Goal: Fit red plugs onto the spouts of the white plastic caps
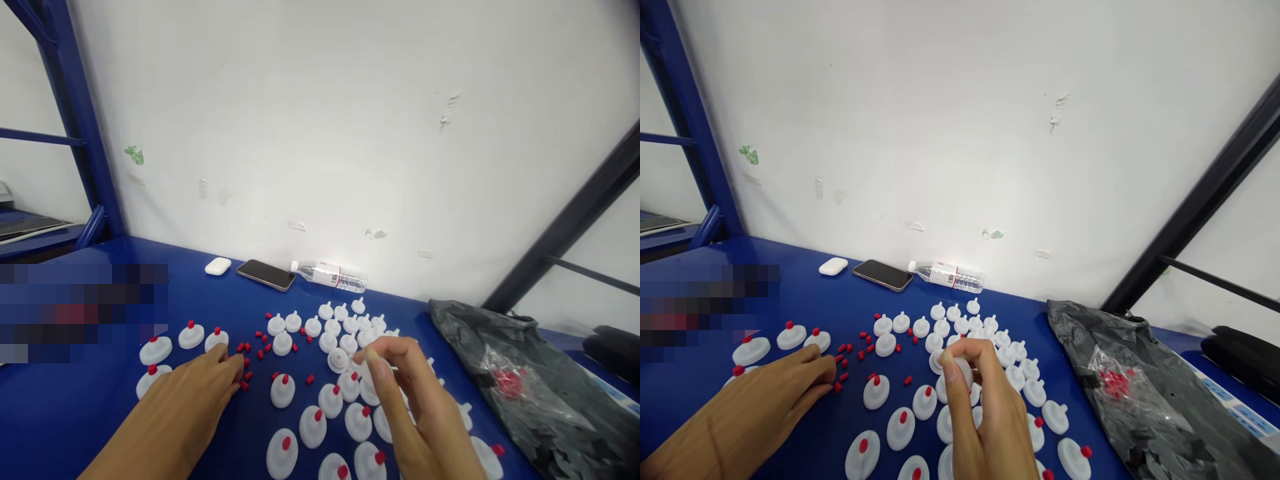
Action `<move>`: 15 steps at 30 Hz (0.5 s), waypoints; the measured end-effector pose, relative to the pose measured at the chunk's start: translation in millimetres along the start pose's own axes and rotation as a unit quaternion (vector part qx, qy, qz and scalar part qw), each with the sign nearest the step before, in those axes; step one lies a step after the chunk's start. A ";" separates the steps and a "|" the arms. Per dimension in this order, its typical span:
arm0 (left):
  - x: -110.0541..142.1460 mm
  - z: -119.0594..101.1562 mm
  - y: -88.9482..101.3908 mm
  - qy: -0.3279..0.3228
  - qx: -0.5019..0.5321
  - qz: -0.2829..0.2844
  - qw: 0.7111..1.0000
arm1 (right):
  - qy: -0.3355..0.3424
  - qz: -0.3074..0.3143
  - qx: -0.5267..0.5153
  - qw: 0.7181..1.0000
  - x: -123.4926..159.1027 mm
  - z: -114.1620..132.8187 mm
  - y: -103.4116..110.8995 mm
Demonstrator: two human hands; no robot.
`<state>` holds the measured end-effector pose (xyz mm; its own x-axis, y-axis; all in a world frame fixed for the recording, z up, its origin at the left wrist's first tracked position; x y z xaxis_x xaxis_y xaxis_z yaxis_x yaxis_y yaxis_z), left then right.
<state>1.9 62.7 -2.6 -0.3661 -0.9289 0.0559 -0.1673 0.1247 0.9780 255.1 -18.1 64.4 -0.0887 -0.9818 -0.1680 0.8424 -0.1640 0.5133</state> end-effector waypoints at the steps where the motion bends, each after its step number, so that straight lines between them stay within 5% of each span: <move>1: -0.4 0.7 -0.4 0.001 -0.007 0.018 1.000 | -0.006 0.000 -0.005 1.000 -0.1 -1.5 0.0; 6: -0.4 3.5 4.3 -0.001 -0.006 0.056 0.998 | -0.014 0.019 -0.049 0.999 -2.7 -4.6 -0.9; 12: -4.8 -7.0 17.5 -0.014 -0.003 0.047 0.999 | -0.048 0.117 -0.093 0.988 -8.5 -7.7 -8.3; 15: -1.8 -13.8 29.3 -0.064 0.004 -0.039 0.997 | -0.035 0.150 -0.061 0.986 -12.5 -10.9 -11.4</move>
<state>10.3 63.1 28.7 -0.4656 -0.8838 -0.0469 -0.2068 0.0571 0.9767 252.4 -2.9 51.5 0.1410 -0.9893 0.0364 0.8935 0.1430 0.4257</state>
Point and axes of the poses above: each hand's wrist, its own x-axis away from the middle knuckle, its own y-axis out of the back of the hand, z = x × y, the point moved 5 cm from there along -x, towards the middle knuckle, and after that the axes turned 14 degrees about z, right-handed, at the moved point
